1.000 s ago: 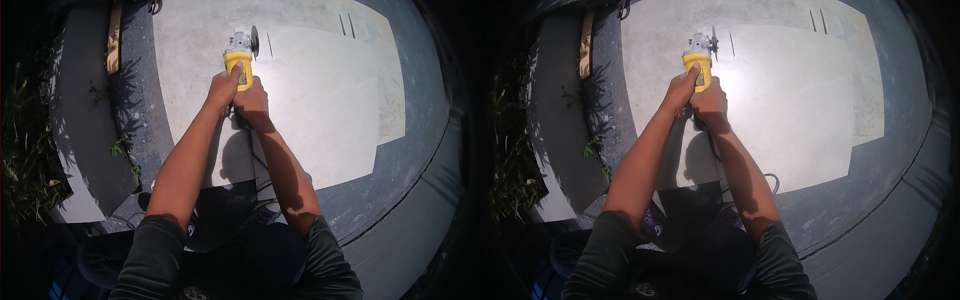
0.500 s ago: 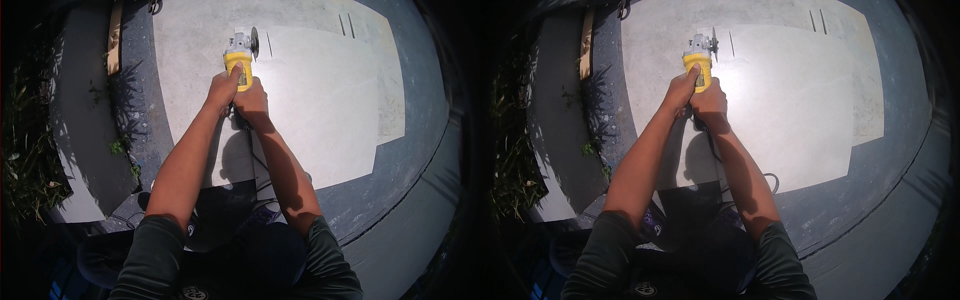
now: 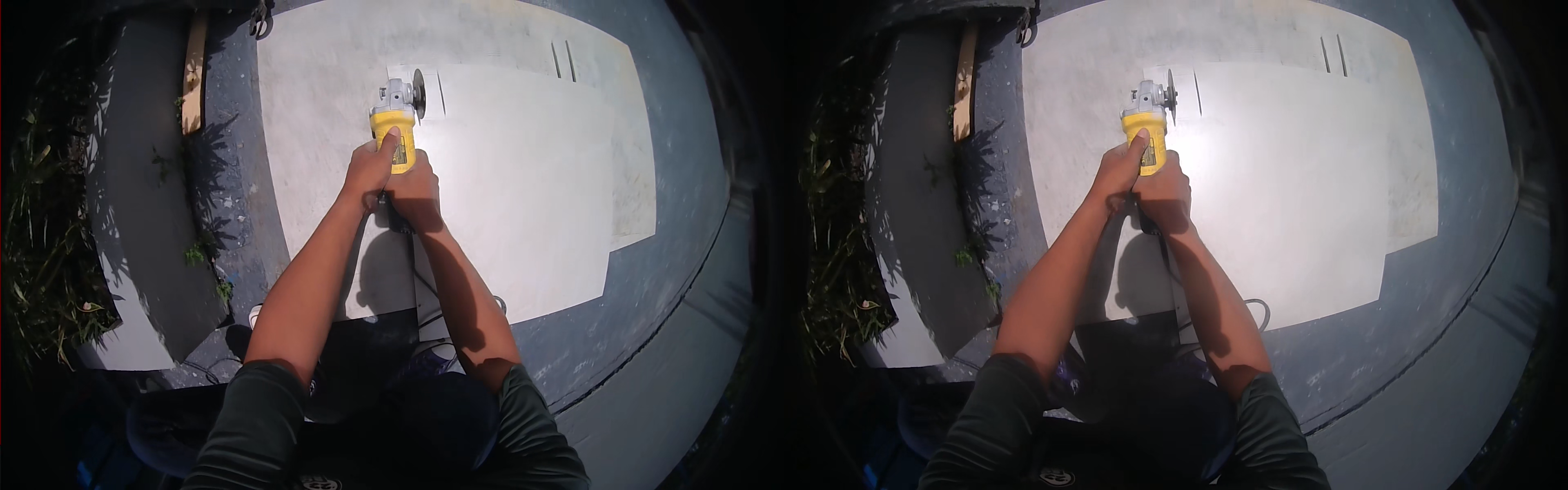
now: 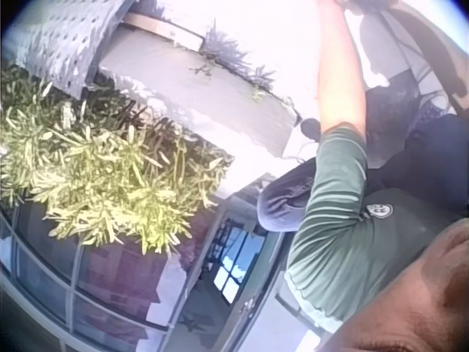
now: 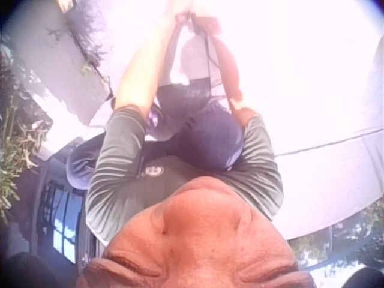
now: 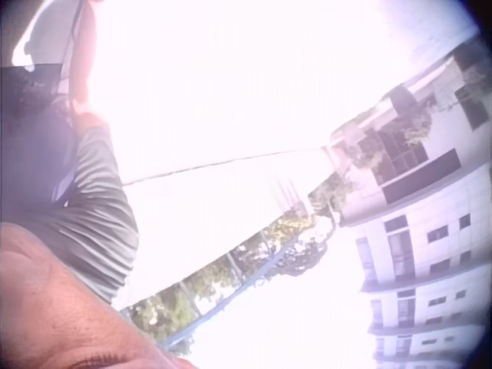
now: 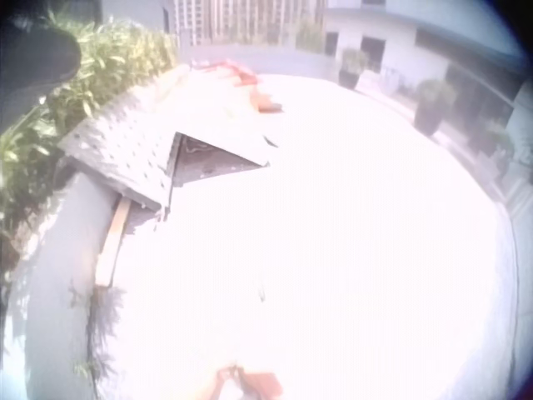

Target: The person picks up a tile, carries it outside to a balcony, and uses an angle grinder to cut lines into the tile surface.

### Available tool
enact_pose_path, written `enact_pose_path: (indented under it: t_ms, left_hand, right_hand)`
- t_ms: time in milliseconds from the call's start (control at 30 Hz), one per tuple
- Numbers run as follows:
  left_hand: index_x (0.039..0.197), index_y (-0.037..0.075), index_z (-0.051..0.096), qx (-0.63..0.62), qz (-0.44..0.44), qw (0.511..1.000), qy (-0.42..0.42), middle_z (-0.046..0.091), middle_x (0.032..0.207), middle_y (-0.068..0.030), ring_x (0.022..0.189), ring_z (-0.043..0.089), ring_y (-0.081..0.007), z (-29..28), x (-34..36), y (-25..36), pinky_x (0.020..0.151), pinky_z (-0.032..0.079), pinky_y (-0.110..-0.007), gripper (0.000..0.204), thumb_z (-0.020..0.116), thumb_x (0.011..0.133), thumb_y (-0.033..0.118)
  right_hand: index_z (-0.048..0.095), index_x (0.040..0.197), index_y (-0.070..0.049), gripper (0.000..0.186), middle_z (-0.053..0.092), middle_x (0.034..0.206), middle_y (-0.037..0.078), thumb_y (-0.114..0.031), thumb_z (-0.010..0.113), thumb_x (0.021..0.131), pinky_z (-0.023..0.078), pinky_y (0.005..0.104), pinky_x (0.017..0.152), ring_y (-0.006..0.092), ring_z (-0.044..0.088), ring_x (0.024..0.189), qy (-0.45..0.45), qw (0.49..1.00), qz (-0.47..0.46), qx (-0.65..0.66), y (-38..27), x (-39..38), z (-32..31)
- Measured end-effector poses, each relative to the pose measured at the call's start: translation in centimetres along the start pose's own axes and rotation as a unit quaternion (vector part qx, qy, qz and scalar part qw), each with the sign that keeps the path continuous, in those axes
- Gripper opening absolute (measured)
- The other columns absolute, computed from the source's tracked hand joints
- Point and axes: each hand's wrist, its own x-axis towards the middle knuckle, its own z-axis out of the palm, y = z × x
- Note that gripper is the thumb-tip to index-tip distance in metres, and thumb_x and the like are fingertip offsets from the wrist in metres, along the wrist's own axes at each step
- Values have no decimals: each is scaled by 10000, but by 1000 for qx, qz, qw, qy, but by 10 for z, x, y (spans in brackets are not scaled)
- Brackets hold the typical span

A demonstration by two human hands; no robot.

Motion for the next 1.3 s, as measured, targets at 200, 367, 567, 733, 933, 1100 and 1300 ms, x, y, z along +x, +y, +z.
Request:
enact_pose_path:
  t_ms: [200,367,567,733,933,1100,1300]
  left_hand:
    - [1306,-95,625,-19,6,1000,-19,711,1186,-142,1069,687,-169,2,-3,0,939,535,-309,663,599,1046,514]
    - [1214,-82,666,-18,24,1000,-3,723,1093,-119,979,687,-157,2,3,-6,874,536,-304,605,606,1045,495]
    - [1126,-73,700,-14,40,999,13,736,991,-100,891,693,-149,4,3,-5,812,539,-307,584,613,1039,498]
    - [1249,-68,667,-3,31,999,-17,723,1101,-93,971,674,-133,-2,5,-5,878,525,-287,586,579,1065,482]
    - [1122,-76,698,1,49,999,3,742,989,-130,915,701,-177,-1,11,-12,840,539,-332,611,589,1037,520]
    - [1117,-72,697,-12,75,997,-6,738,1004,-138,943,697,-179,-1,10,-13,858,531,-326,611,586,1037,523]
    - [1121,-69,697,17,103,994,-14,736,992,-134,931,688,-176,-3,5,-5,851,525,-319,612,581,1038,525]
  right_hand:
    - [569,1207,17,593,727,1100,274,-412,754,842,553,473,913,436,714,1051,5,1000,5,25,3,1,0]
    - [576,1213,14,608,729,1097,270,-435,752,842,553,467,912,435,712,1054,21,1000,3,12,4,3,1]
    - [577,1204,12,696,730,1100,267,-511,791,799,553,464,913,429,712,1065,8,1000,8,-4,0,6,-3]
    - [575,1201,13,706,732,1103,262,-522,794,797,554,465,914,425,714,1069,-1,1000,7,-24,-4,6,-2]
    - [566,1205,9,686,732,1106,256,-513,780,816,555,468,910,418,716,1068,0,999,23,-42,-12,6,-3]
    - [564,1207,6,674,732,1109,254,-506,776,824,555,466,910,418,716,1069,-5,998,35,-56,-12,8,-3]
    - [569,1193,3,632,735,1096,259,-481,768,839,555,469,910,426,714,1068,-10,998,46,-36,-13,12,-3]
